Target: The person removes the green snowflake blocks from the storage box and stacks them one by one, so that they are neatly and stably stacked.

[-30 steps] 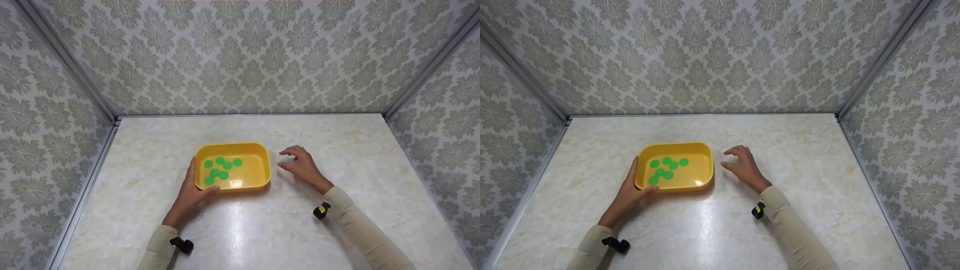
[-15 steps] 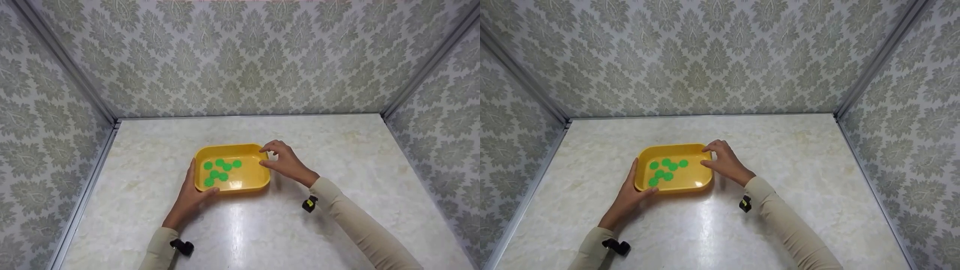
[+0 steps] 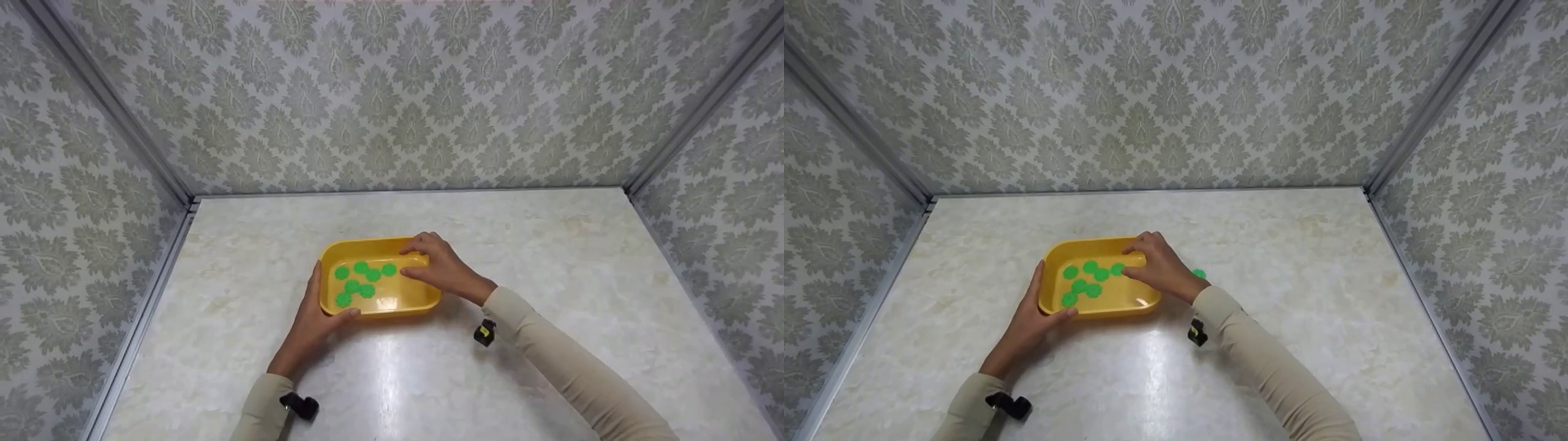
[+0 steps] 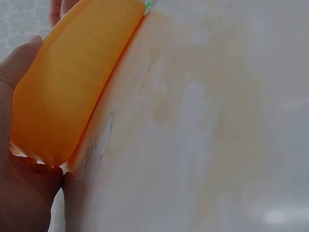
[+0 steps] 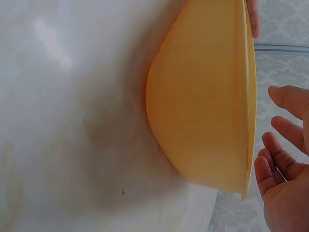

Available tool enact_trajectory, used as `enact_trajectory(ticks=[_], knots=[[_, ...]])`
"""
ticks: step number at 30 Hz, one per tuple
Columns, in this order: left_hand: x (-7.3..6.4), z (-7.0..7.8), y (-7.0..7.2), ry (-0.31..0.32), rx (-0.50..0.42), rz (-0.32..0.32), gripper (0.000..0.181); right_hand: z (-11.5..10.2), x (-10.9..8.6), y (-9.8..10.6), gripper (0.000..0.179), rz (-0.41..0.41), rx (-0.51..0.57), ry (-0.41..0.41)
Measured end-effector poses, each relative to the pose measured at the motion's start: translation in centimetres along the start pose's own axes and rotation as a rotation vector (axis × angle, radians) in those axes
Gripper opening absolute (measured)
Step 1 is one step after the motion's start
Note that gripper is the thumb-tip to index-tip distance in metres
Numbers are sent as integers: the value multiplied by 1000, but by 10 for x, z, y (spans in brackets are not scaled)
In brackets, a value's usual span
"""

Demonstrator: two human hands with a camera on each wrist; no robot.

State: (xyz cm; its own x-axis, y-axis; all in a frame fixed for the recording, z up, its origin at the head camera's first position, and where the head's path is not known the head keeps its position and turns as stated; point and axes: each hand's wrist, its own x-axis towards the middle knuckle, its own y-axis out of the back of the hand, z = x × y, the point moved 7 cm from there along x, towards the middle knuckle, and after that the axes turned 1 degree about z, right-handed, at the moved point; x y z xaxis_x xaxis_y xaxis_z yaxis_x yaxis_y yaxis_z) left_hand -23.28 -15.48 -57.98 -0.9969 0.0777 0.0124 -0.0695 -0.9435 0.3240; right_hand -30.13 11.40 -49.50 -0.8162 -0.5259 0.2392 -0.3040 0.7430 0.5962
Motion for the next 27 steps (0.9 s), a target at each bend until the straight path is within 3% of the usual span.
enact_trajectory(ticks=[9,17,27], knots=[[0,-2,0,21,-4,-1,131,-3,13,-22,34,-70,16,-32],[-1,2,0,-14,-27,-3,130,1,21,-35,40,-111,-98,-69],[-1,-1,0,-12,-37,-5,131,14,29,-43,37,-139,-119,-195]])
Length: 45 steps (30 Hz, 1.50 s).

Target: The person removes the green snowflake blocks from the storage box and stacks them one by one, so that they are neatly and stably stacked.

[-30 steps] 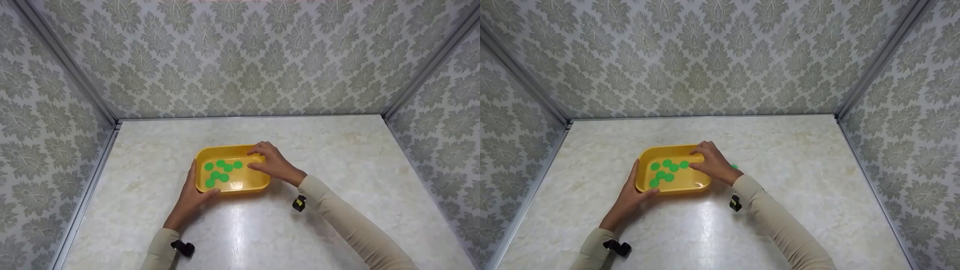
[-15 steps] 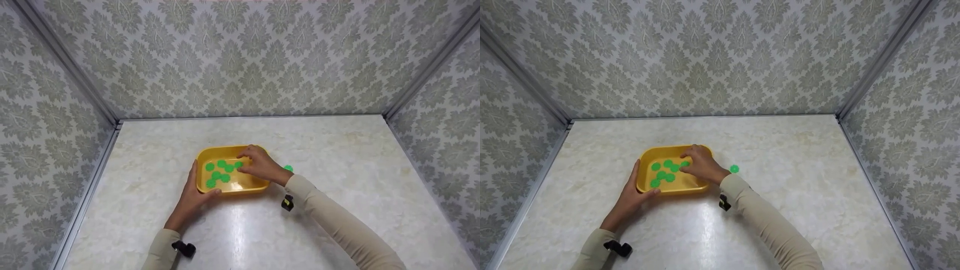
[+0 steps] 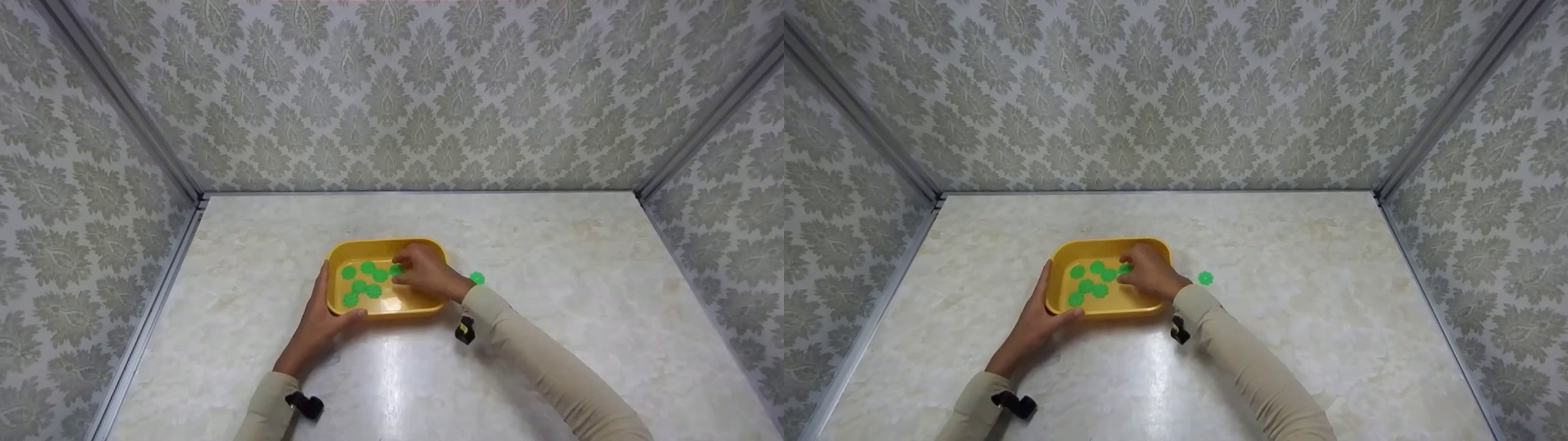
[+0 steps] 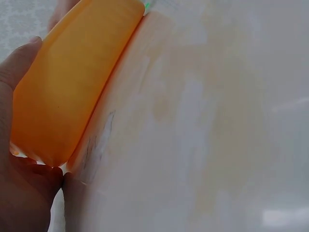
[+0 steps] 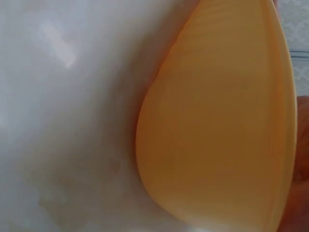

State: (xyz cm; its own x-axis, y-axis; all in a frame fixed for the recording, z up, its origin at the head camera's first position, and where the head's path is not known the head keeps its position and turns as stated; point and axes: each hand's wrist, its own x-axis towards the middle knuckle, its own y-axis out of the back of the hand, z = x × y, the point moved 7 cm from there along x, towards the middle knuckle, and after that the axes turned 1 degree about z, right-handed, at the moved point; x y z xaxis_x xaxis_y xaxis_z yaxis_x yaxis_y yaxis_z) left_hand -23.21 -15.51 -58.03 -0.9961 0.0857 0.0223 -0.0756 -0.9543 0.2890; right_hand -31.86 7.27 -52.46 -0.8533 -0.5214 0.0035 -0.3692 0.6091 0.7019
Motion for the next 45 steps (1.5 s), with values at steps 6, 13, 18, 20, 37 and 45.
enact_trajectory(ticks=[6,13,18,20,37,45], knots=[[-1,-1,-3,-11,-6,1,130,7,3,-2,21,25,-36,-75],[-1,0,-2,-10,1,-5,129,12,6,-3,9,59,-60,-91],[-1,-1,-2,8,9,-7,129,9,6,-5,10,53,-78,-53],[-1,-1,-2,11,17,-7,130,9,6,-5,12,49,-83,-48],[-3,-1,-1,9,20,-8,130,6,7,-12,18,61,-124,26],[-3,-1,0,11,24,1,130,5,7,-10,19,62,-155,22]])
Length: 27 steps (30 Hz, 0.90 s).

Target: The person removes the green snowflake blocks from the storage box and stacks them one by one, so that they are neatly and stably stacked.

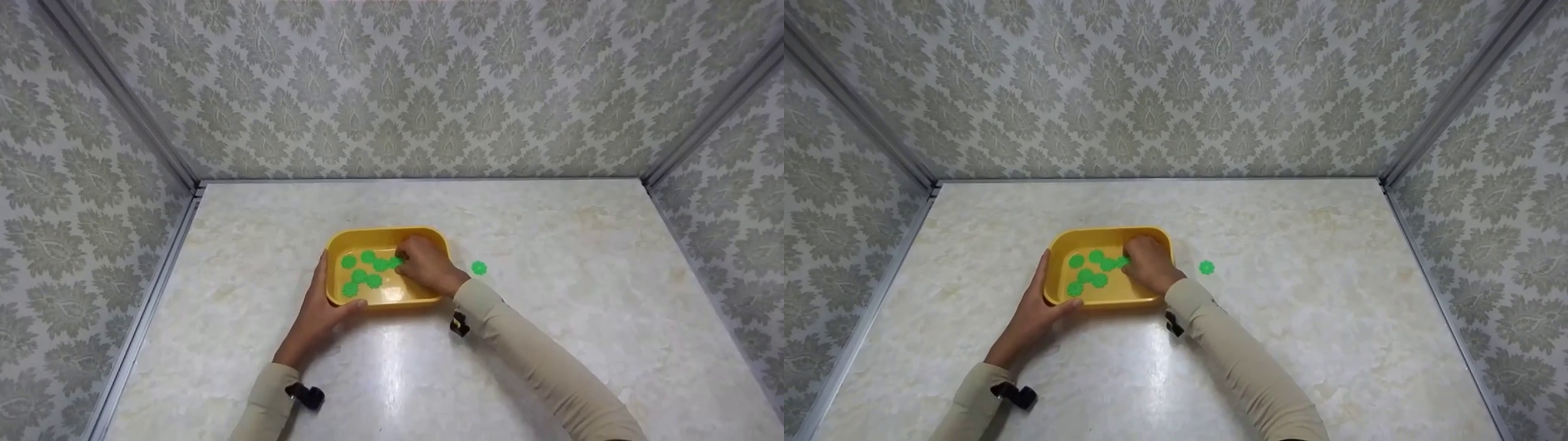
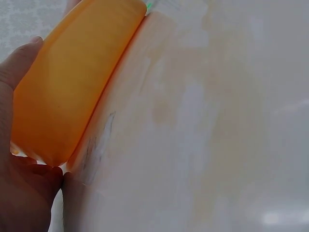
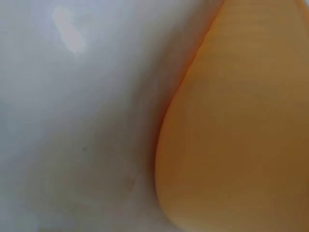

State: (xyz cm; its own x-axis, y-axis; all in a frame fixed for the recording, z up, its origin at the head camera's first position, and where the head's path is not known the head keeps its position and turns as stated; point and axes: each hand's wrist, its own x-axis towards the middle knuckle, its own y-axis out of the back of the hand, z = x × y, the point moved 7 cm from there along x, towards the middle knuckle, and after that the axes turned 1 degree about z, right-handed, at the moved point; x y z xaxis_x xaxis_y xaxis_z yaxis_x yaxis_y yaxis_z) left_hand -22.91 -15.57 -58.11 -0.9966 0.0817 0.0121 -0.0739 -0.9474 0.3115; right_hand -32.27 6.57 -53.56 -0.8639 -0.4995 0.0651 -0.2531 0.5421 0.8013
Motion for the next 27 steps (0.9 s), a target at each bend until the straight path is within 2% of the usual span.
enact_trajectory(ticks=[8,18,27], knots=[[0,-1,-1,2,2,-12,131,-3,-5,2,25,-30,35,-36],[3,3,0,-11,7,-6,131,-14,-25,19,31,32,58,5],[3,1,0,-4,17,-8,131,-16,-47,35,28,51,162,25]])
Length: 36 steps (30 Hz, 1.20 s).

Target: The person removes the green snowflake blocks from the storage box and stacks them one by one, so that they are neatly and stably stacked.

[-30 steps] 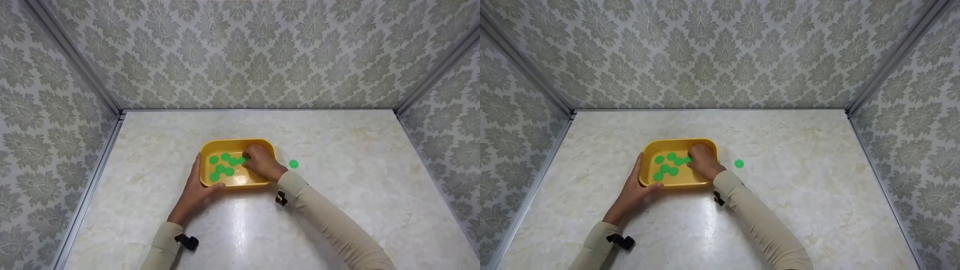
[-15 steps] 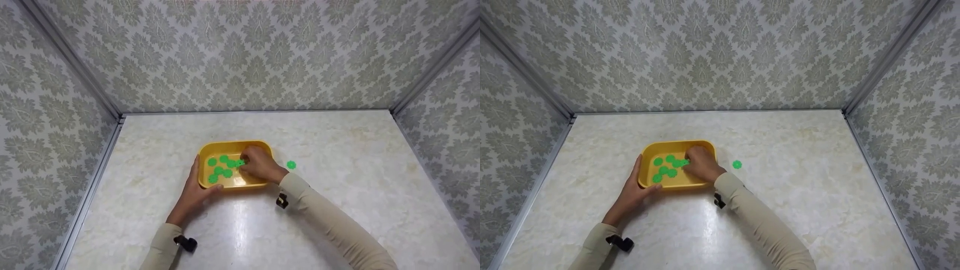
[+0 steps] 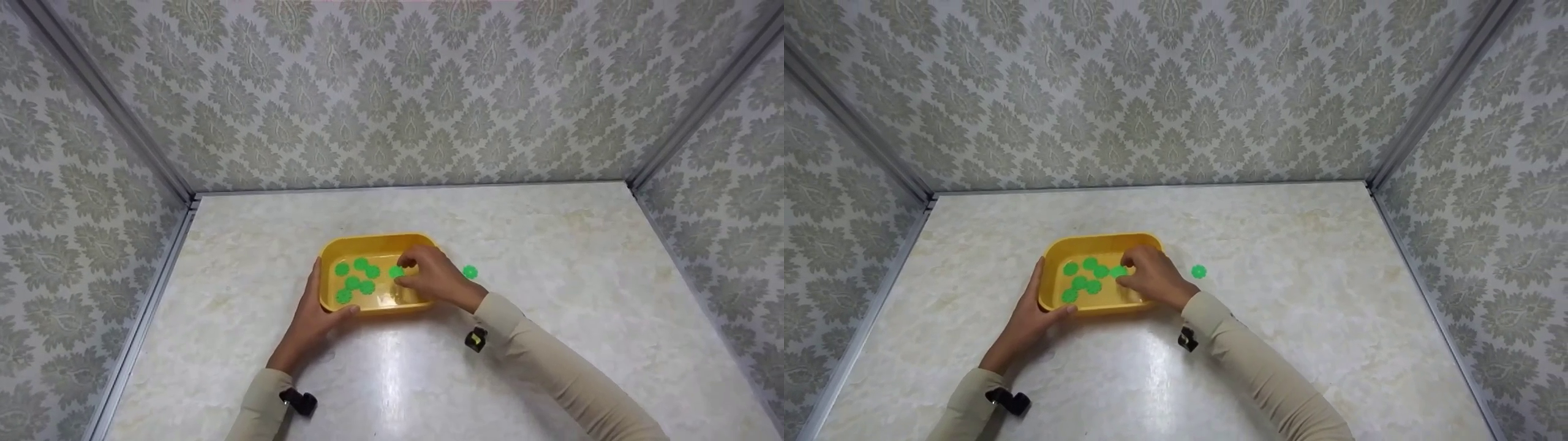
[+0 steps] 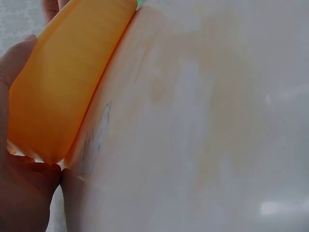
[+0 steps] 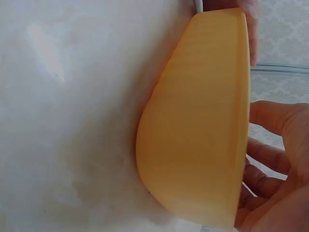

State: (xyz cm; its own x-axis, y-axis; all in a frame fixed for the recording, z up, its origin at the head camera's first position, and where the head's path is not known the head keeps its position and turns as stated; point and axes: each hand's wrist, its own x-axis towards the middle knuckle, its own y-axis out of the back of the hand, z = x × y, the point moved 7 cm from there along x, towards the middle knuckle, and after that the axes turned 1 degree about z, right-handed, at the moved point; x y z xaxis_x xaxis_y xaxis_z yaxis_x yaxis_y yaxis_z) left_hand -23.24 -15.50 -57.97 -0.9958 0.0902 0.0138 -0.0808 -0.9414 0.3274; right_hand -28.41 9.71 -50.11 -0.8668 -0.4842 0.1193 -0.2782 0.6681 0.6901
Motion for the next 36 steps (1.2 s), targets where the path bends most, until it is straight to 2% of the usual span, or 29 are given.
enact_trajectory(ticks=[5,20,30,36], knots=[[-2,-1,1,6,-3,0,131,-6,-6,1,26,-1,41,33],[-1,0,1,-12,20,-3,130,-16,-31,9,27,-17,74,93],[-1,3,1,-7,28,-1,130,-13,-43,15,27,-36,77,74],[-2,3,1,-9,23,-1,130,-14,-49,18,25,-46,75,93]])
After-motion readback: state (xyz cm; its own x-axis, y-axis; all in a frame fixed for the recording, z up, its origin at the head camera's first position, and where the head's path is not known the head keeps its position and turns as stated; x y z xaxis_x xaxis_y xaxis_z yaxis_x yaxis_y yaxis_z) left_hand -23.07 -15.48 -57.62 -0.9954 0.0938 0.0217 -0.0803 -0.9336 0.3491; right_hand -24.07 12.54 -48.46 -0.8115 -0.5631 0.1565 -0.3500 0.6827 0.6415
